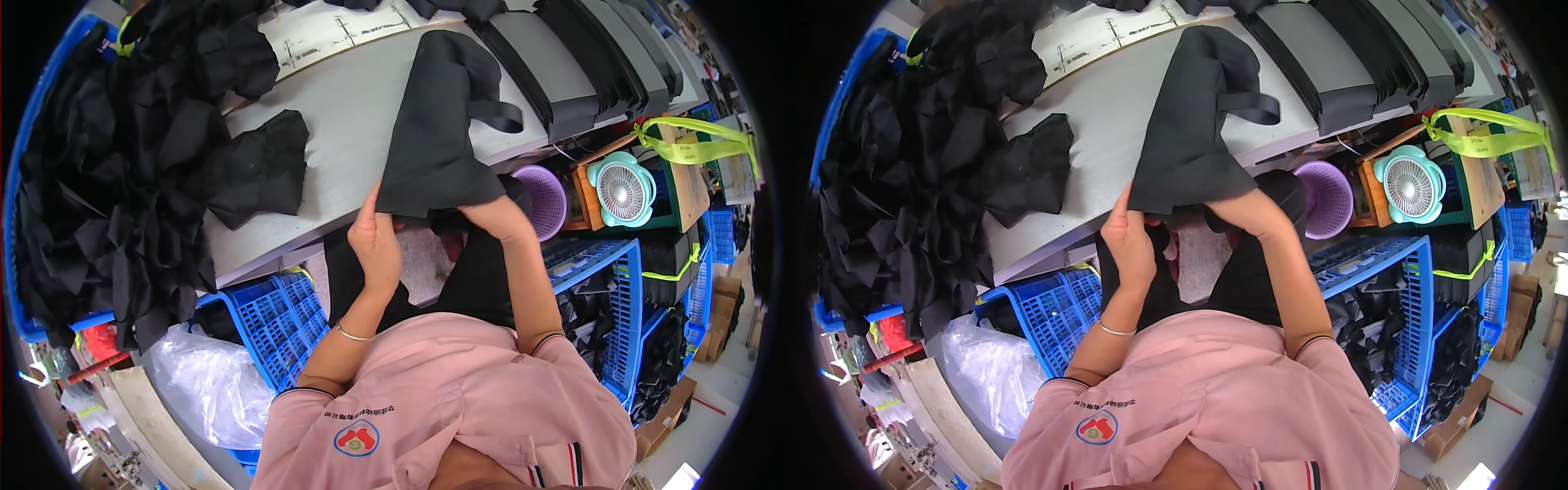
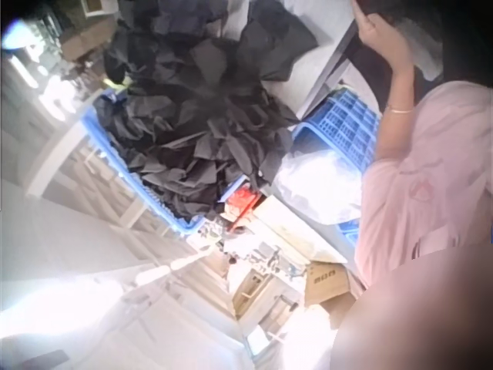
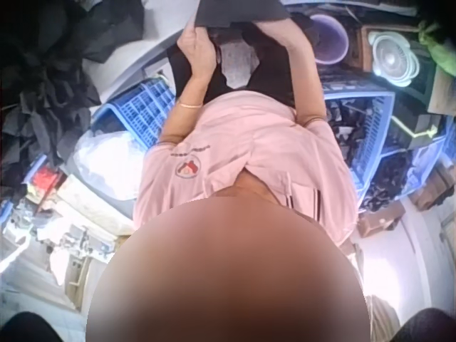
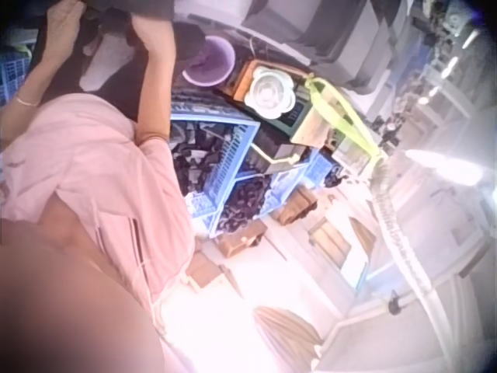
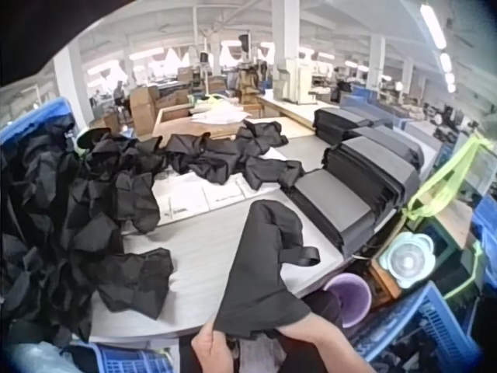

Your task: Inspecting and organizing black fabric garment parts at a factory workstation.

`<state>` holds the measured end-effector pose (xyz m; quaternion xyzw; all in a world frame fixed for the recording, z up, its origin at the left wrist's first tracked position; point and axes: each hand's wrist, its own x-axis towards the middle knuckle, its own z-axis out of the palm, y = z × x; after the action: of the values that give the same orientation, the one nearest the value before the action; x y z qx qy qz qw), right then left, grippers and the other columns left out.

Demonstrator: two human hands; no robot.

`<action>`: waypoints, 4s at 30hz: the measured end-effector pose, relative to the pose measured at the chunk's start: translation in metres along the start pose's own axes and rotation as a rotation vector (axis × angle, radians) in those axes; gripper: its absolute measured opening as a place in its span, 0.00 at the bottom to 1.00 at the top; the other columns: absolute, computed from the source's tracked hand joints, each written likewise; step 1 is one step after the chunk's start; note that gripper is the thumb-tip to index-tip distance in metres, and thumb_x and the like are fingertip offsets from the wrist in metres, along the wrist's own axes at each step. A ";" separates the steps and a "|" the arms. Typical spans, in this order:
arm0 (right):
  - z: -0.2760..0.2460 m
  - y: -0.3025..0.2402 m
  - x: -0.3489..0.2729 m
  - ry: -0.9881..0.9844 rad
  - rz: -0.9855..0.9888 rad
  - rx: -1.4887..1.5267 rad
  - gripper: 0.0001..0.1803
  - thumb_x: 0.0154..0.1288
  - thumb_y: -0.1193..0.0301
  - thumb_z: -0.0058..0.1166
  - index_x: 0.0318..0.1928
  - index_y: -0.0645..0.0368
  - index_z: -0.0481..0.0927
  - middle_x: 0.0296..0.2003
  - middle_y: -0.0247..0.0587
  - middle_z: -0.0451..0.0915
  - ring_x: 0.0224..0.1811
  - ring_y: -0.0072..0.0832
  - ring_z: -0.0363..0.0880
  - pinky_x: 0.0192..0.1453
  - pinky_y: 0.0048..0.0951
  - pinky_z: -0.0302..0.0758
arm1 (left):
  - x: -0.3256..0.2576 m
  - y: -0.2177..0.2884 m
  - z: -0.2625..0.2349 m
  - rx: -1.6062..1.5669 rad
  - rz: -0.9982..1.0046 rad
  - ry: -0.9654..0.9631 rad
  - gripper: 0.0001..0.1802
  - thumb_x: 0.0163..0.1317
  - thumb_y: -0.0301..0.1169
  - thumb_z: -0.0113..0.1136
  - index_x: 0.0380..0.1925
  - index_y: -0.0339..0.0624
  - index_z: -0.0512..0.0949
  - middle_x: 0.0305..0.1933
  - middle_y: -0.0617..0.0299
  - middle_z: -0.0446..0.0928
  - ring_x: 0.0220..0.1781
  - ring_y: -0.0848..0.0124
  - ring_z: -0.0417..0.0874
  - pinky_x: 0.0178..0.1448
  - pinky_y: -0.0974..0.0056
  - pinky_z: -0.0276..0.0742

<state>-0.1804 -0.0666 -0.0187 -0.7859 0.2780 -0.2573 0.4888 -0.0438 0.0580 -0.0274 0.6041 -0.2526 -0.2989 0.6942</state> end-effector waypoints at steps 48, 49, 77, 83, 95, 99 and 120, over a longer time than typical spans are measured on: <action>-0.006 -0.078 -0.086 -0.114 0.011 0.291 0.09 0.68 0.70 0.60 0.43 0.62 0.86 0.43 0.42 0.86 0.38 0.32 0.86 0.44 0.30 0.81 | 0.006 -0.016 -0.042 -0.433 -0.529 -0.230 0.18 0.68 0.25 0.59 0.58 0.36 0.76 0.57 0.58 0.81 0.57 0.67 0.83 0.59 0.61 0.81; -0.020 -0.080 -0.084 0.003 0.044 0.407 0.10 0.68 0.70 0.61 0.43 0.65 0.85 0.43 0.42 0.87 0.36 0.32 0.86 0.44 0.28 0.81 | 0.002 -0.015 -0.043 -0.461 -0.543 -0.228 0.18 0.68 0.25 0.60 0.57 0.37 0.77 0.57 0.59 0.81 0.57 0.67 0.83 0.60 0.61 0.81; 0.015 -0.018 -0.063 0.481 0.268 -0.157 0.19 0.64 0.73 0.57 0.52 0.68 0.71 0.31 0.63 0.81 0.37 0.61 0.81 0.38 0.50 0.79 | -0.007 -0.017 -0.038 -0.310 -0.463 -0.382 0.22 0.67 0.27 0.60 0.61 0.33 0.75 0.61 0.53 0.79 0.60 0.58 0.82 0.65 0.54 0.79; 0.022 -0.048 -0.081 0.594 -0.335 -0.466 0.18 0.64 0.70 0.62 0.52 0.59 0.74 0.27 0.40 0.80 0.27 0.37 0.84 0.31 0.43 0.80 | 0.000 -0.012 -0.016 -0.127 -0.569 -0.360 0.28 0.71 0.44 0.59 0.62 0.35 0.74 0.67 0.56 0.75 0.68 0.65 0.75 0.74 0.55 0.69; -0.044 0.086 -0.215 1.156 0.481 -0.155 0.13 0.65 0.69 0.62 0.42 0.65 0.76 0.33 0.50 0.76 0.36 0.28 0.72 0.43 0.34 0.73 | -0.036 -0.008 0.043 -0.066 -0.474 -0.844 0.27 0.76 0.39 0.53 0.69 0.35 0.67 0.67 0.49 0.74 0.63 0.60 0.80 0.64 0.58 0.78; -0.088 0.109 -0.356 1.355 0.850 -0.097 0.16 0.65 0.65 0.61 0.44 0.65 0.78 0.36 0.37 0.78 0.39 0.23 0.71 0.44 0.32 0.71 | -0.031 -0.010 0.027 0.033 -0.494 -0.804 0.27 0.77 0.37 0.51 0.70 0.34 0.66 0.69 0.46 0.72 0.65 0.58 0.79 0.63 0.58 0.78; -0.035 0.069 -0.134 0.559 0.096 -0.472 0.12 0.71 0.78 0.54 0.53 0.64 0.80 0.56 0.50 0.78 0.57 0.45 0.79 0.61 0.37 0.76 | 0.069 0.052 -0.101 0.890 0.461 0.111 0.33 0.49 0.35 0.78 0.57 0.40 0.78 0.63 0.52 0.76 0.68 0.55 0.73 0.76 0.50 0.58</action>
<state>-0.3125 -0.0217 -0.0857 -0.7625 0.4888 -0.3676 0.2109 0.0816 0.0827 0.0086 0.7849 -0.4451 0.0316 0.4299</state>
